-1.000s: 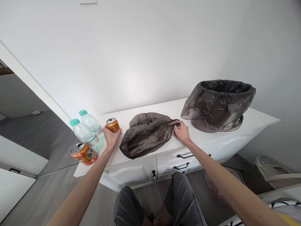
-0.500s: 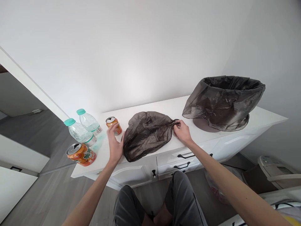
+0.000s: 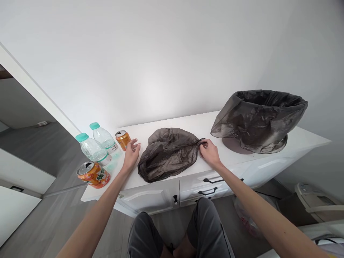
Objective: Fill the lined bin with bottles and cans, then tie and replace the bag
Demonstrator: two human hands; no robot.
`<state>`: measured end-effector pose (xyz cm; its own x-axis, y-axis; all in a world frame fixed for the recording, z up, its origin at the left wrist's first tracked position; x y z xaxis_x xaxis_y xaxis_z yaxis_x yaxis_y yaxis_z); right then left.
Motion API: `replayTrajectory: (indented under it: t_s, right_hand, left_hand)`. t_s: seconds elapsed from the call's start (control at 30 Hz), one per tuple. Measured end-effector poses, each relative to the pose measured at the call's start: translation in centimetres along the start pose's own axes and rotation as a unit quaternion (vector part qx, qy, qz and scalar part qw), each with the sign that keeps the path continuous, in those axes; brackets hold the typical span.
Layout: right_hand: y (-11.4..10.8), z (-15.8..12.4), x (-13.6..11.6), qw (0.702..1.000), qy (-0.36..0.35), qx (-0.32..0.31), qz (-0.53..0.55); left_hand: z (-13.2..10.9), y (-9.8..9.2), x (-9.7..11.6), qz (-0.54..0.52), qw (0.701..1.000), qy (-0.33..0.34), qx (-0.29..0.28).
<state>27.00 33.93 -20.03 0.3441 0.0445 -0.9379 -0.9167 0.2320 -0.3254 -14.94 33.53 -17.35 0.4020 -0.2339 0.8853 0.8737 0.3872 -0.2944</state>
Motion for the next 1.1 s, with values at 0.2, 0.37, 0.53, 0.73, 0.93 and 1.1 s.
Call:
replayTrajectory:
  t_s: [0.2,0.37,0.53,0.73,0.93,1.1]
  right_hand:
    - [0.1,0.0,0.0,1.0,-0.003,0.002,-0.008]
    - [0.1,-0.1,-0.3,1.0,0.0,0.002,-0.007]
    - [0.1,-0.2,-0.5,1.0,-0.005,0.008,-0.008]
    - [0.1,-0.9,-0.5,1.0,-0.01,-0.008,0.011]
    - [-0.2,-3.4,-2.0,0.997,-0.045,-0.062,0.021]
    - [-2.0,-6.4,-3.5,0.991,-0.088,-0.037,-0.099]
  left_hand:
    - [1.8,-1.4,-0.9,-0.011,0.999,-0.021,0.045]
    - [1.5,-1.8,-0.5,-0.013,0.995,-0.045,0.088]
    - [0.1,-1.1,1.6,0.003,0.996,-0.041,0.077]
    - [-4.5,0.6,5.9,-0.002,1.0,-0.014,-0.015]
    - [-10.3,1.8,10.7,0.142,0.972,0.148,-0.117]
    - [-11.8,1.5,12.5,0.245,0.937,0.232,-0.092]
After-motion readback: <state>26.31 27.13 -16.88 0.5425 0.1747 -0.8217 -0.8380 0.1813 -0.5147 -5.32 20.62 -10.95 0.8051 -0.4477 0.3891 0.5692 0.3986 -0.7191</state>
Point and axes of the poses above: each hand's wrist, its own z-axis towards the middle knuckle, its own y-axis out of the palm, x = y × z, the point moved 5 cm from there along z, towards the middle knuckle
